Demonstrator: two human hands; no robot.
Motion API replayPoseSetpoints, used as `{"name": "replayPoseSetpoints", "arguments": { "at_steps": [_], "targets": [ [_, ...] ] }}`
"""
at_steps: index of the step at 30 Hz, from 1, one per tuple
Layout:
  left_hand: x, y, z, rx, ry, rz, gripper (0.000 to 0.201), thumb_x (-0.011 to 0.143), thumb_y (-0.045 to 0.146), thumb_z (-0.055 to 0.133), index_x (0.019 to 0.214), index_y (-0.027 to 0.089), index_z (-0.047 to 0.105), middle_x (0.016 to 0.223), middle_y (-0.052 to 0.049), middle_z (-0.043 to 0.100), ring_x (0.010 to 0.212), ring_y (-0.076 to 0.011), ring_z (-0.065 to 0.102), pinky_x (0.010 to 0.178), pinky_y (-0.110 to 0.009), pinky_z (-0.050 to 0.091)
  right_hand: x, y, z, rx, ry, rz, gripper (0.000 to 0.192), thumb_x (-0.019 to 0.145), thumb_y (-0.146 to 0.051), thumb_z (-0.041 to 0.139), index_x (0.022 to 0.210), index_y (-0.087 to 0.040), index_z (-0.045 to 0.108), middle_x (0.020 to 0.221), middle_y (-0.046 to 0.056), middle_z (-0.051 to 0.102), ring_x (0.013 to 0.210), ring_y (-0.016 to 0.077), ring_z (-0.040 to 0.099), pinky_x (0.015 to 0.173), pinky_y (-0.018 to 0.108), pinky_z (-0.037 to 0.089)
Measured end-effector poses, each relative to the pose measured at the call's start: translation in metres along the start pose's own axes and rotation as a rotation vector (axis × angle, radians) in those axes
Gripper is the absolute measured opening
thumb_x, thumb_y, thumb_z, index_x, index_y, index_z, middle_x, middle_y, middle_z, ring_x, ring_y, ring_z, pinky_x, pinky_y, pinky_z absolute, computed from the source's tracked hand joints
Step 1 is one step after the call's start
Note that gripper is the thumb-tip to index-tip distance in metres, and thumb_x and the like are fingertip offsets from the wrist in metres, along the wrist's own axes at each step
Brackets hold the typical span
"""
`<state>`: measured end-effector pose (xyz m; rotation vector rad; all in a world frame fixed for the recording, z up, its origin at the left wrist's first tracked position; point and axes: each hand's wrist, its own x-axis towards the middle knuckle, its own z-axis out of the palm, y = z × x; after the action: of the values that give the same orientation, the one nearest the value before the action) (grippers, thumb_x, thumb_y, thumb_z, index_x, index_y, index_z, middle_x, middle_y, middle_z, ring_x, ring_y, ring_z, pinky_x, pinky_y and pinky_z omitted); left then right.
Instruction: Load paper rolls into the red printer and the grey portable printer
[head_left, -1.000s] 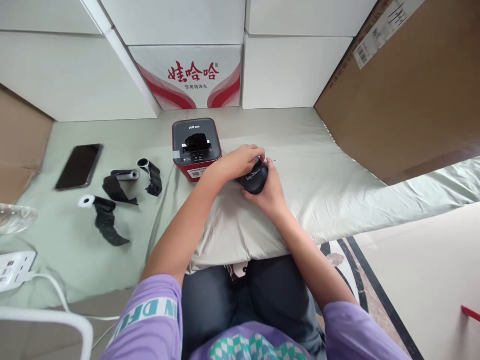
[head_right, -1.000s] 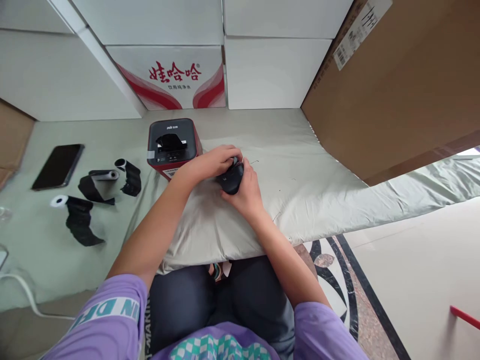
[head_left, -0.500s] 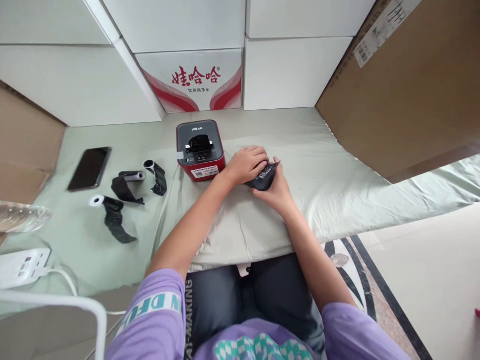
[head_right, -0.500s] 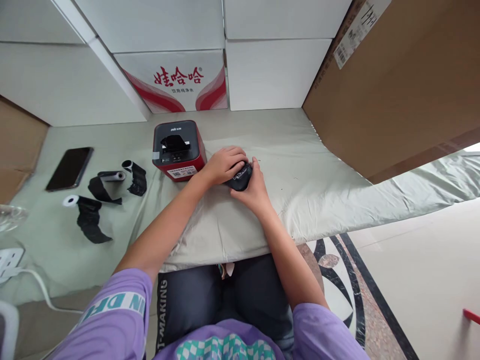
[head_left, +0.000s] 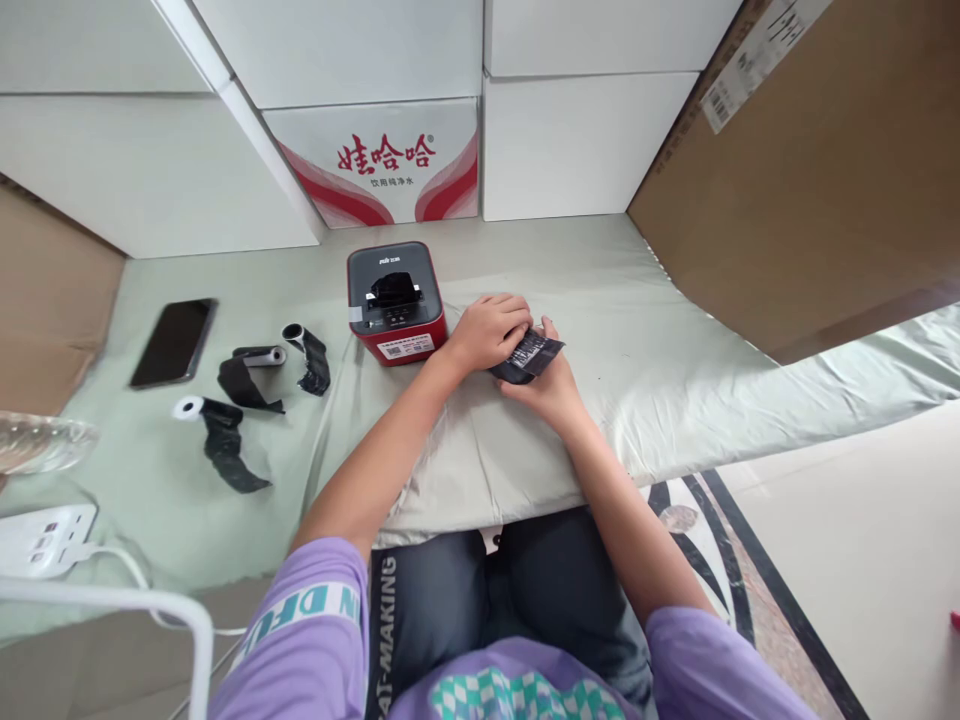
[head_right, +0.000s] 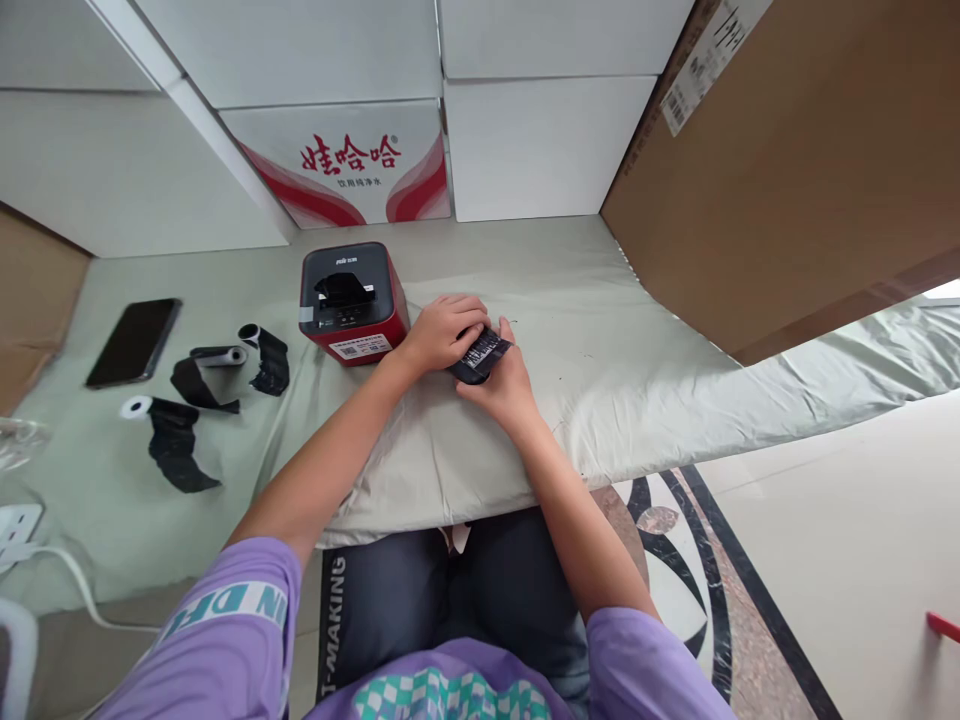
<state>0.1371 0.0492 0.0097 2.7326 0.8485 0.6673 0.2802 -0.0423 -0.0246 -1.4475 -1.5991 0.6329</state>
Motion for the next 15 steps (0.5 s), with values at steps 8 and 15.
{"name": "replayPoseSetpoints", "arguments": {
  "at_steps": [8,15],
  "targets": [
    [0.003,0.001,-0.003,-0.062,0.006,-0.067,0.032,0.101,0.027,0.039,0.099,0.022,0.071,0.114,-0.008,0.072,0.111,-0.0245,0.062,0.098,-0.040,0.045,-0.003,0.006,0.001,0.012,0.004,0.060,0.122,0.059,-0.032,0.085,0.161,-0.017,0.020,0.143,0.018,0.058,0.133,0.0373,0.058,0.109,0.054,0.050],
    [-0.026,0.027,0.002,-0.133,0.394,-0.406,0.047,0.105,0.020,0.022,0.135,0.023,0.058,0.132,-0.010,0.065,0.126,-0.0209,0.057,0.107,-0.038,0.046,-0.005,0.009,0.006,0.028,0.092,0.073,0.119,0.060,-0.035,0.084,0.160,-0.016,0.023,0.146,0.020,0.054,0.133,0.0365,0.057,0.113,0.054,0.046]
  ]
}}
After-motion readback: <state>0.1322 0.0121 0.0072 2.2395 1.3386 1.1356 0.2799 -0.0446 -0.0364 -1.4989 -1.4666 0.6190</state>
